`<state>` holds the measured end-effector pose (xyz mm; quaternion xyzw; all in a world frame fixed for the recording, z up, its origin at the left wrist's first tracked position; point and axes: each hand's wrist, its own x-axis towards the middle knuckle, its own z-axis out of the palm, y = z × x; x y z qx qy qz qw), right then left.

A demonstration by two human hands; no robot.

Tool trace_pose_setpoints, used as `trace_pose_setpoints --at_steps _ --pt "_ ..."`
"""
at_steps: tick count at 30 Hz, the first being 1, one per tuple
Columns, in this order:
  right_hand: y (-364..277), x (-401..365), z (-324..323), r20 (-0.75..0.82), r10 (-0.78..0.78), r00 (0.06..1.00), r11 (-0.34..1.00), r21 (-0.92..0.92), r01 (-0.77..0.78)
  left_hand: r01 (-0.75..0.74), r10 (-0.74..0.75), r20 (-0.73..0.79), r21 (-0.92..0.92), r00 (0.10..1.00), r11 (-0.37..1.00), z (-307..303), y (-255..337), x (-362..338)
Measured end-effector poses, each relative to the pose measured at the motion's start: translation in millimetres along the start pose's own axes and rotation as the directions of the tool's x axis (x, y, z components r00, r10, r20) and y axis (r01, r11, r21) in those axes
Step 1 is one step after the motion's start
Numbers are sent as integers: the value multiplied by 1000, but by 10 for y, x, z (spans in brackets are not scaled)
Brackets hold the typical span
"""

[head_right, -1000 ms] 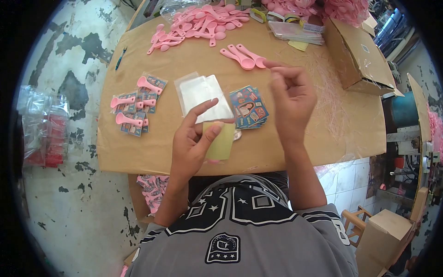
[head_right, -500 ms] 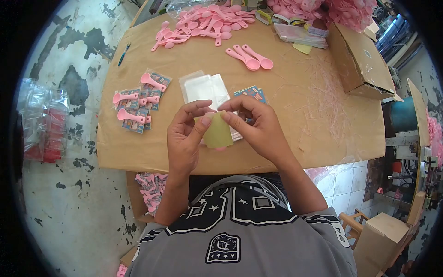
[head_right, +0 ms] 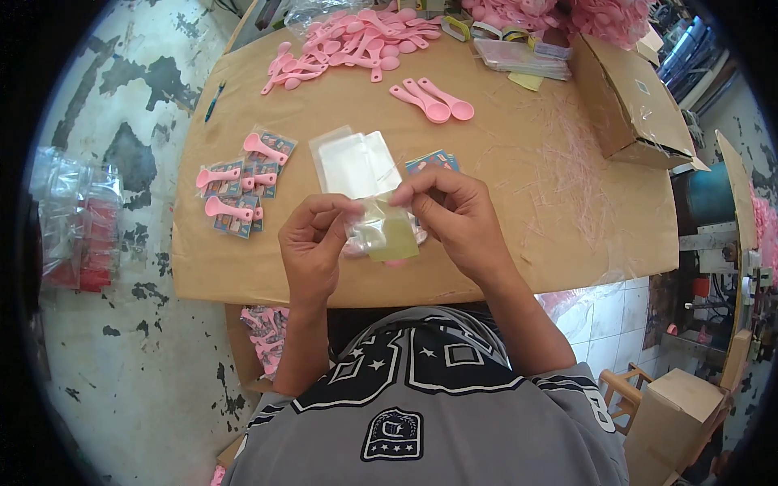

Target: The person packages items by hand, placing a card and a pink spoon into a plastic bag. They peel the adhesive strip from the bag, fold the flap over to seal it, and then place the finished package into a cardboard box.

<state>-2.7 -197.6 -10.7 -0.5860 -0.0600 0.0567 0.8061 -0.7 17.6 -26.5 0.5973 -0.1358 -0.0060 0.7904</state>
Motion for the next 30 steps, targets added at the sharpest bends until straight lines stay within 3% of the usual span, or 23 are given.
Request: trace_pose_setpoints --at_steps 5,8,11,14,17,19,21,23,26,28,30 --pt "-59 -26 23 42 -71 997 995 -68 74 -121 110 93 124 990 985 -34 117 -44" --pt "-36 -13 1 82 -87 993 984 -149 99 -131 130 60 15 990 991 -23 156 -37" --pt "-16 -19 116 40 -76 996 972 -222 83 30 -29 -21 83 999 996 -69 96 -93" --pt "-23 11 231 13 -119 993 980 -161 119 40 -50 -75 -129 996 991 2 224 -49" --pt "-79 12 216 38 -92 995 980 -175 97 161 -163 -19 -95 986 982 -133 265 -111" --pt "-62 36 181 -40 -143 989 972 -193 133 -77 76 12 115 997 990 -276 170 -118" --pt "-128 51 57 -131 -194 972 953 -259 155 -302 320 9 350 948 887 -407 236 -76" --pt "-211 58 -93 -160 -264 951 917 -347 196 -528 646 35 611 762 590 -615 392 52" --pt "-263 7 -231 -188 -325 927 874 -434 218 -487 779 122 836 615 253 -856 703 252" --pt "-231 -36 -326 -197 -355 914 850 -474 228 -396 693 184 905 697 158 -1149 673 346" --pt "-221 -80 -402 -212 -375 903 786 -588 188 -338 499 199 919 844 205 -1348 573 330"
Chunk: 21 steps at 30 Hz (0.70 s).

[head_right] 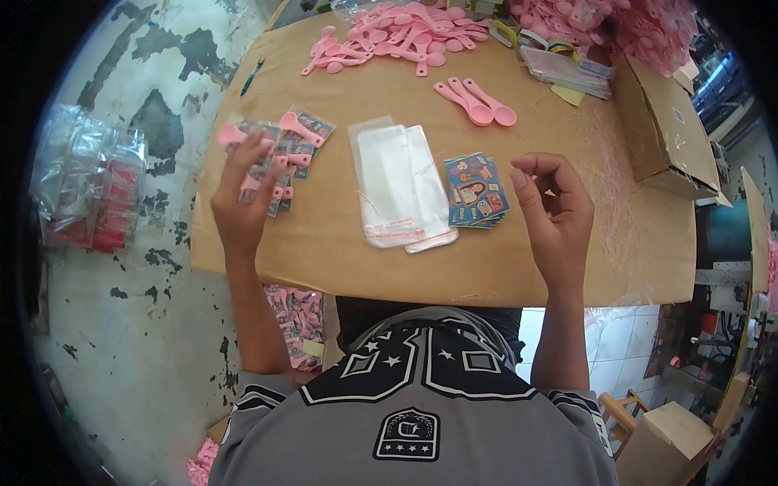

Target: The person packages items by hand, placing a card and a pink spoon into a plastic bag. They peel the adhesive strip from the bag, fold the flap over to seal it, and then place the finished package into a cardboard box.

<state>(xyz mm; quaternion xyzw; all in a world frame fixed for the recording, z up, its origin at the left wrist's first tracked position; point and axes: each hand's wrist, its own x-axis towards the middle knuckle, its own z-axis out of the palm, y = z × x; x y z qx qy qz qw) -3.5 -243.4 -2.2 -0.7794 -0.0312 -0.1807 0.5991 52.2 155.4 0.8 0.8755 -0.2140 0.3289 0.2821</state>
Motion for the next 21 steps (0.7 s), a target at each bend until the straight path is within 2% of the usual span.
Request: trace_pose_setpoints --at_steps 1,4,5,10,11,13,16,20,21 --pt "-1 -27 -41 -10 15 1000 996 -89 -15 37 -37 120 -1 992 999 21 -74 -36" --pt "47 -86 -95 2 40 999 957 -287 -38 53 -51 148 -9 988 999 52 -191 -116" --pt "67 -97 -89 21 43 999 941 -337 -34 59 -69 175 64 982 996 86 -203 -134" --pt "197 -175 73 49 215 975 936 -296 -192 39 -175 336 376 925 926 280 -598 -194" --pt "214 -185 113 55 257 965 933 -276 -233 -23 -138 355 412 925 911 310 -697 -183" --pt "252 -194 170 84 253 964 915 -346 -210 -149 -62 402 473 913 868 364 -840 -102" --pt "261 -186 228 71 272 960 909 -347 -232 -194 0 409 433 913 881 486 -1077 84" --pt "337 -158 217 37 323 946 916 -262 -303 -143 30 424 239 905 960 614 -1453 388" --pt "374 -171 209 30 322 946 922 -238 -306 -15 -1 408 36 913 999 670 -1598 453"
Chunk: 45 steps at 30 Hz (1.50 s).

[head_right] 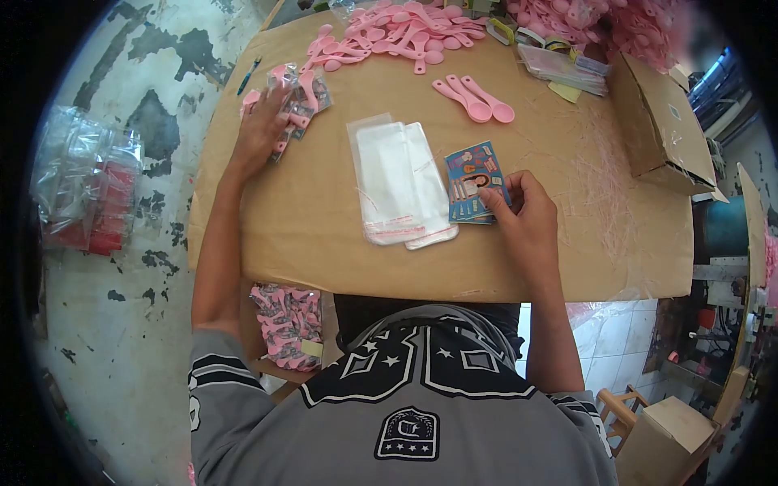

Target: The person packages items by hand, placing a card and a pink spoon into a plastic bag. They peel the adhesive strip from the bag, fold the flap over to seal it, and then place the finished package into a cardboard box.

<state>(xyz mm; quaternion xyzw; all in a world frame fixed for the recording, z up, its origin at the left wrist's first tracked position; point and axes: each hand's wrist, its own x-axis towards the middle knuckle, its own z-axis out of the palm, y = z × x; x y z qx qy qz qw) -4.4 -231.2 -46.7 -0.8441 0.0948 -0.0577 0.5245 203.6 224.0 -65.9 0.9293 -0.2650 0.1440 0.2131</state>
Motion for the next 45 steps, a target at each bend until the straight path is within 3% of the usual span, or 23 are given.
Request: trace_pose_setpoints --at_steps 3,6,8,12,15,18,21,24,27,30,33,36,39,45 --pt "45 22 -10 -37 -12 999 997 69 15 -164 92 -310 -215 946 963 -214 741 166" --pt "30 -15 -42 -96 -27 995 992 124 39 291 -316 -33 -304 948 907 -175 1472 27" --pt "98 -9 -48 -142 -28 990 984 170 52 526 -498 276 -35 822 849 -69 1871 -60" --pt "102 -15 -62 -95 -22 995 979 201 41 332 -332 9 11 943 943 367 2015 -295" --pt "132 -13 -58 -112 -33 993 969 240 59 400 -407 -1 -181 913 898 413 2000 -311" --pt "206 12 -52 -146 -59 987 967 235 93 587 -613 133 -499 779 638 358 2006 -338" --pt "240 11 -59 -148 -63 987 962 256 100 570 -632 147 -615 761 544 346 1890 -404" --pt "266 9 -62 -147 -74 986 958 264 112 378 -500 -38 -606 865 699 356 1840 -469" --pt "254 -2 -81 -141 -85 986 951 282 123 404 -553 -132 -548 822 732 329 1835 -534" --pt "275 -10 -80 -136 -102 985 948 287 138 409 -604 -328 -501 726 763 301 2016 -596" --pt "304 -10 -84 -126 -120 985 947 284 152 220 -423 -519 -407 743 887 301 2067 -665" --pt "329 -29 -84 -122 -144 982 943 285 174 369 -662 -77 -780 745 506 356 1953 -713" --pt "346 -33 -104 -131 -180 975 937 277 211 364 -711 -35 -840 703 401 453 1969 -654" --pt "357 -72 -128 -127 -193 973 938 267 221 446 -707 -41 -750 706 489 433 1615 -534"
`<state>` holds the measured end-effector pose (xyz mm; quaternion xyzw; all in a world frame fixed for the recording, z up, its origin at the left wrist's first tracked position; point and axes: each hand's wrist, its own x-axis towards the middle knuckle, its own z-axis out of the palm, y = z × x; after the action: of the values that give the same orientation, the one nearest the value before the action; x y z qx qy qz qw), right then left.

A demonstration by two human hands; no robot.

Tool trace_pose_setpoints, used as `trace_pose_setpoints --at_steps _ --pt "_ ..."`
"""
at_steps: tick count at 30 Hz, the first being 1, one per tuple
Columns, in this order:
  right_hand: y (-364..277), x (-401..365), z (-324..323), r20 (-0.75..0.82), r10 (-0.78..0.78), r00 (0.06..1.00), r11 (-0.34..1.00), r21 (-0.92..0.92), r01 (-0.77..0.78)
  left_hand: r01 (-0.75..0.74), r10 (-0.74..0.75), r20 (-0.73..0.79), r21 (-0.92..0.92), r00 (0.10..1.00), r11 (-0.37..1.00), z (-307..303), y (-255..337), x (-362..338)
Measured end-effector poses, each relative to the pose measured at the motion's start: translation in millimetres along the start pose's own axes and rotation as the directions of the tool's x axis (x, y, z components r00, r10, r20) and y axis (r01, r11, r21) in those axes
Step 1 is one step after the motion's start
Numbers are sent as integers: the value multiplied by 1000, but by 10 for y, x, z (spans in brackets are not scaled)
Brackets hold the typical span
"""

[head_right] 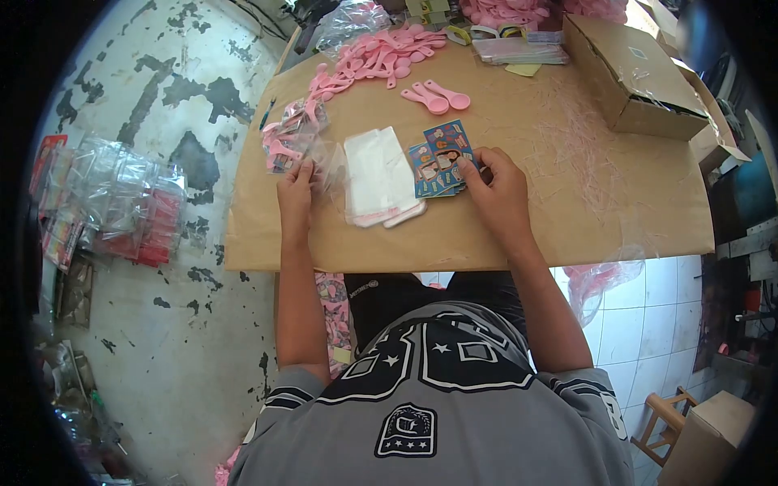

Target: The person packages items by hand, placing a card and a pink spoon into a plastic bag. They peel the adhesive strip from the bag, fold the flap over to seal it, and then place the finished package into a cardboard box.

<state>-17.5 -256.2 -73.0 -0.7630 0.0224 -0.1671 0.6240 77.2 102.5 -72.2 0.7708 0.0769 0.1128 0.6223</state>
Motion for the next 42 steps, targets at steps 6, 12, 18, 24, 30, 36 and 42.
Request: trace_pose_setpoints --at_steps 6,12,18,24,30,36,42 --pt "-44 -8 -16 -1 -11 1000 1000 -1 11 -15 23 -54 141 998 990 34 55 85" --pt "5 13 0 10 -3 1000 1000 6 3 0 -12 250 48 968 999 82 162 38" --pt "-16 17 23 17 19 1000 999 29 -19 117 -111 145 -33 983 993 77 57 -64" --pt "15 33 46 20 19 1000 999 36 -20 76 -108 65 379 992 922 39 256 -99" --pt "-35 21 44 -30 16 999 998 62 -14 -373 401 93 598 912 710 -154 336 -398" --pt "-89 6 118 -140 -29 990 995 95 43 92 -50 131 -338 990 937 -261 313 -501" --pt "-98 -48 143 -157 -123 980 989 62 134 402 -188 372 -663 909 631 186 494 -676"
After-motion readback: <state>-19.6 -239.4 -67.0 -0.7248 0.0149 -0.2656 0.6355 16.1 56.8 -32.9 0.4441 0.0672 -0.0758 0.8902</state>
